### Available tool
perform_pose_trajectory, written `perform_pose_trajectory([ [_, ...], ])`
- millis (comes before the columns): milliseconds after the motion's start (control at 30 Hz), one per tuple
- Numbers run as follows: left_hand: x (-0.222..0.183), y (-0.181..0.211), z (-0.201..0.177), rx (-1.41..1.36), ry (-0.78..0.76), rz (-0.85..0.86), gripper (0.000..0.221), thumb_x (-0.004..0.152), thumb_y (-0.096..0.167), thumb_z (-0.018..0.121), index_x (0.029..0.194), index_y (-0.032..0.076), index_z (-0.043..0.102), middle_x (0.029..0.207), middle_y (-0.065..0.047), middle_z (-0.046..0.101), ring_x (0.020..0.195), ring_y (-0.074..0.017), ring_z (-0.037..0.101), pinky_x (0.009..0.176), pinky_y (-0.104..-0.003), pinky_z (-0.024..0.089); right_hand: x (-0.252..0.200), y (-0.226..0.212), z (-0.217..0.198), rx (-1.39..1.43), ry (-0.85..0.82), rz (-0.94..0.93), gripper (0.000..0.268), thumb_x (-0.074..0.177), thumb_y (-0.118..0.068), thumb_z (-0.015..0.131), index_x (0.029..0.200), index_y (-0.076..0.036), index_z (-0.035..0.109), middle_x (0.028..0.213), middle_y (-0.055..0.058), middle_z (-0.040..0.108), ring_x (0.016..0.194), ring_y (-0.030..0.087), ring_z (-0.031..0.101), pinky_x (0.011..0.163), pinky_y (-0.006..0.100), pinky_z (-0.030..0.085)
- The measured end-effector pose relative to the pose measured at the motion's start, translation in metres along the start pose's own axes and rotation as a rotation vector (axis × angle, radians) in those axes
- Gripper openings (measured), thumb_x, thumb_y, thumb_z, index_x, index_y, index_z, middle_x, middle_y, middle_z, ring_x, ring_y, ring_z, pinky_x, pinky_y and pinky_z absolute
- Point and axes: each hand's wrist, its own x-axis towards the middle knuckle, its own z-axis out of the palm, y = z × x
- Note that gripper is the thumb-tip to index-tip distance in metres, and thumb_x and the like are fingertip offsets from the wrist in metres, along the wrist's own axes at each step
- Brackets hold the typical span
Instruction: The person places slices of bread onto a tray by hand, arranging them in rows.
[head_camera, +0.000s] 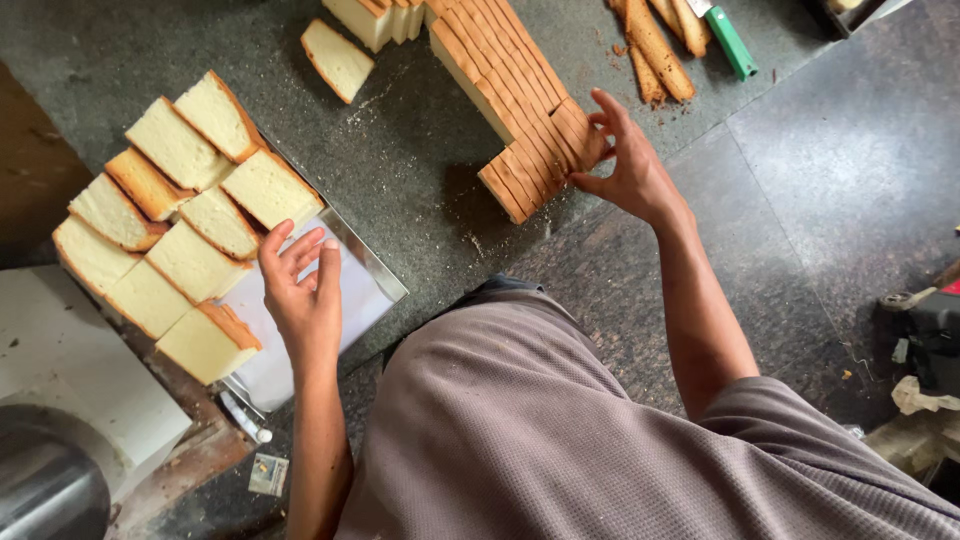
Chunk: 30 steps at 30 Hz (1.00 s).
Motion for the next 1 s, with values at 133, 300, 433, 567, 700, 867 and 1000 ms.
perform_pose_trajectory([
  [133, -0.002, -0.001, 0.000, -0.001, 0.022, -0.029, 0.052, 0.101, 0.021, 0.070, 0.145, 0.007, 0.045, 0.129, -0.015, 0.071, 0.115, -0.0211, 0.067, 0.091, -0.038, 0.056, -0.002, 0.007, -0.001, 0.083, 0.011, -0.017, 0.105, 0.081, -0.011, 0.090, 0.164, -0.016, 0.026, 0.149, 0.023, 0.055, 0.130, 0.033, 0.062, 0.103, 0.045, 0.058],
  [300, 0.000, -0.006, -0.005, -0.004, 0.032, -0.023, 0.052, 0.102, 0.020, 0.071, 0.146, 0.007, 0.045, 0.130, -0.016, 0.071, 0.116, -0.0219, 0.067, 0.092, -0.038, 0.055, 0.000, 0.004, -0.001, -0.003, 0.042, -0.043, 0.102, 0.079, -0.002, 0.086, 0.162, -0.011, 0.029, 0.145, 0.025, 0.056, 0.131, 0.038, 0.057, 0.103, 0.047, 0.056],
  [433, 0.007, -0.007, -0.008, -0.050, 0.005, 0.010, 0.052, 0.103, 0.020, 0.072, 0.146, 0.008, 0.046, 0.129, -0.016, 0.071, 0.117, -0.0224, 0.067, 0.093, -0.037, 0.056, 0.006, 0.001, 0.014, -0.189, 0.175, -0.120, 0.095, 0.084, -0.008, 0.091, 0.159, -0.006, 0.032, 0.128, 0.026, 0.062, 0.116, 0.038, 0.062, 0.098, 0.050, 0.056],
  [567, 0.014, -0.010, -0.032, -0.026, -0.012, 0.101, 0.054, 0.102, 0.019, 0.072, 0.147, 0.008, 0.044, 0.129, -0.015, 0.071, 0.117, -0.0229, 0.069, 0.091, -0.036, 0.056, -0.002, 0.005, -0.001, 0.233, 0.219, 0.186, 0.085, 0.087, -0.012, 0.085, 0.156, -0.007, 0.035, 0.118, 0.020, 0.066, 0.104, 0.027, 0.069, 0.080, 0.040, 0.065],
  [700, 0.019, -0.032, -0.085, -0.044, 0.100, 0.116, 0.054, 0.104, 0.018, 0.073, 0.148, 0.007, 0.044, 0.130, -0.016, 0.071, 0.115, -0.0238, 0.067, 0.090, -0.035, 0.055, -0.020, -0.027, -0.007, 0.771, 0.355, 0.371, 0.058, 0.103, -0.014, 0.079, 0.150, -0.005, 0.047, 0.118, 0.018, 0.073, 0.098, 0.023, 0.072, 0.074, 0.033, 0.060],
  [867, 0.017, -0.088, -0.164, -0.066, 0.326, 0.051, 0.054, 0.102, 0.022, 0.074, 0.146, 0.009, 0.045, 0.128, -0.014, 0.072, 0.118, -0.0236, 0.070, 0.093, -0.035, 0.056, -0.013, -0.128, 0.057, 0.890, 0.174, 0.219, 0.047, 0.112, -0.008, 0.076, 0.145, -0.007, 0.043, 0.129, 0.016, 0.070, 0.109, 0.023, 0.073, 0.084, 0.035, 0.058],
  [1000, 0.003, -0.122, -0.216, -0.062, 0.423, -0.039, 0.053, 0.103, 0.031, 0.072, 0.146, 0.012, 0.047, 0.128, -0.013, 0.073, 0.120, -0.0237, 0.069, 0.097, -0.039, 0.056, 0.008, -0.214, 0.169, 0.824, -0.142, 0.207, 0.048, 0.102, -0.011, 0.068, 0.143, -0.009, 0.043, 0.122, 0.016, 0.069, 0.100, 0.023, 0.072, 0.078, 0.037, 0.061],
])
